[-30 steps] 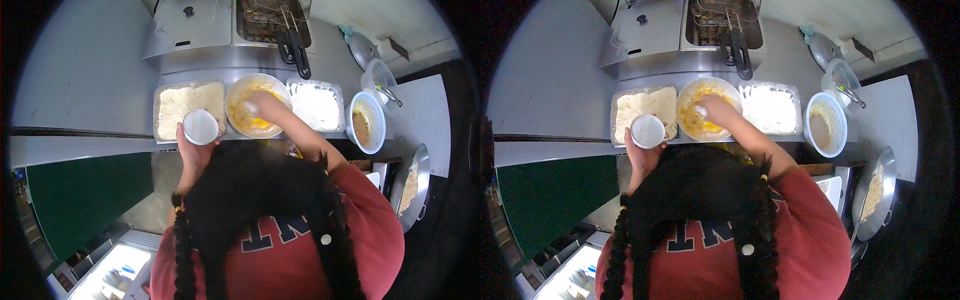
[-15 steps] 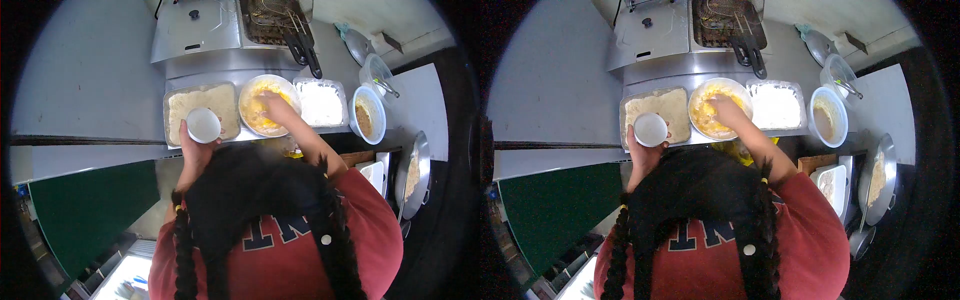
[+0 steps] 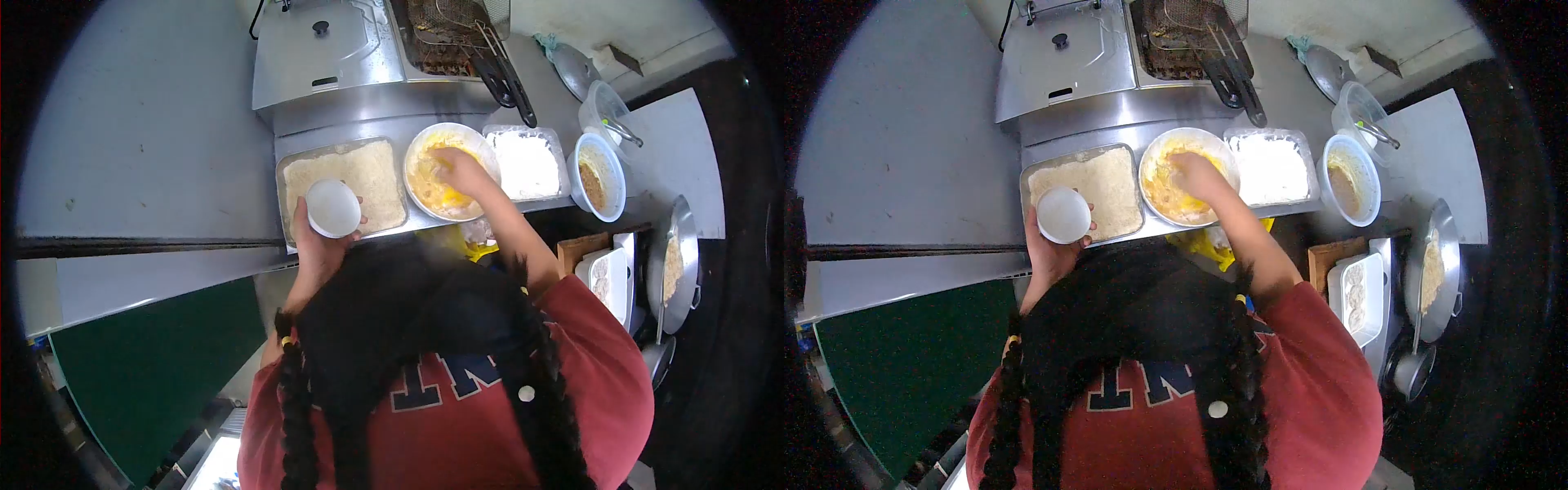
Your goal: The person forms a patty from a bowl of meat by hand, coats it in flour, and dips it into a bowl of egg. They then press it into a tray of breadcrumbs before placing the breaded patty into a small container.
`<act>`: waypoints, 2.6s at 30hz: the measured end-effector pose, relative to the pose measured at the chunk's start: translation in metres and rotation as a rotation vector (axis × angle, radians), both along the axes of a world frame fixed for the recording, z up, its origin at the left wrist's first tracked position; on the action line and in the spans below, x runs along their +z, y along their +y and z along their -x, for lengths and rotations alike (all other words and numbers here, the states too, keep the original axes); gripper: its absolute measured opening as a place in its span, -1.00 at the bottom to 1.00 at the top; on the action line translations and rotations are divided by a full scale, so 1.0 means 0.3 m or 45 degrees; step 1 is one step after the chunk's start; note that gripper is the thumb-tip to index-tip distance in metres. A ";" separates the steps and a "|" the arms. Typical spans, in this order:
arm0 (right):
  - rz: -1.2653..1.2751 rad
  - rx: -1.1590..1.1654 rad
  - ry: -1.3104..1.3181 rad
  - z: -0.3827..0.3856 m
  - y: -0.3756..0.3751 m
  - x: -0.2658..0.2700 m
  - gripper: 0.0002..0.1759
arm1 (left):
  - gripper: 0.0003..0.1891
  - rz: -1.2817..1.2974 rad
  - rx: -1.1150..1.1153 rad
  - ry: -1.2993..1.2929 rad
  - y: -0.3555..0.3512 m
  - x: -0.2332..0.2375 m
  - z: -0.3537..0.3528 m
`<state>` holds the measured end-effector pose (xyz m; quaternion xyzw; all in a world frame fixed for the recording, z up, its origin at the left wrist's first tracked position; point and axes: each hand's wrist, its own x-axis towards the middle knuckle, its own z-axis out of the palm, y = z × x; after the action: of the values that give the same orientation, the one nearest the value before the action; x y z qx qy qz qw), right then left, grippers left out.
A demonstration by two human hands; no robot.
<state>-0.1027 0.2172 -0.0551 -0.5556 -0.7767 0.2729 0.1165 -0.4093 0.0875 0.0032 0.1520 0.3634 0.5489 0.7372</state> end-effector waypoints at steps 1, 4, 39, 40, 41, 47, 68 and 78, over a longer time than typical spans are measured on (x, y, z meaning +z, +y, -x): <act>-0.106 0.120 -0.090 0.022 -0.021 -0.001 -0.49 | -0.21 -0.006 -0.011 -0.026 0.002 -0.003 0.007; -0.188 0.138 -0.218 0.092 -0.060 -0.009 -0.48 | -0.28 -0.038 -0.043 -0.090 0.010 -0.018 0.028; -0.239 -0.091 -0.143 0.112 -0.068 -0.014 -0.59 | -0.32 -0.010 -0.091 -0.058 0.003 -0.028 0.076; -0.185 -0.080 -0.156 0.115 -0.061 -0.015 -0.57 | -0.33 -0.004 -0.098 -0.066 0.004 -0.027 0.076; -0.185 -0.075 -0.157 0.109 -0.052 -0.012 -0.57 | -0.33 -0.004 -0.093 -0.067 0.003 -0.026 0.077; -0.561 -0.078 -0.422 0.076 -0.025 0.002 -0.57 | -0.34 0.015 -0.057 -0.085 -0.001 -0.029 0.074; -0.072 -0.122 0.222 0.055 -0.033 0.132 -0.60 | -0.33 0.016 -0.072 -0.094 -0.001 -0.037 0.080; -0.106 -0.123 -0.009 0.108 -0.074 0.023 -0.52 | -0.32 0.006 -0.047 -0.078 -0.008 -0.033 0.077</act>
<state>-0.1350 0.1950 -0.0483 -0.5882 -0.7599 0.2324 0.1499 -0.4324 0.0852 -0.0067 0.1401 0.3391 0.5388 0.7584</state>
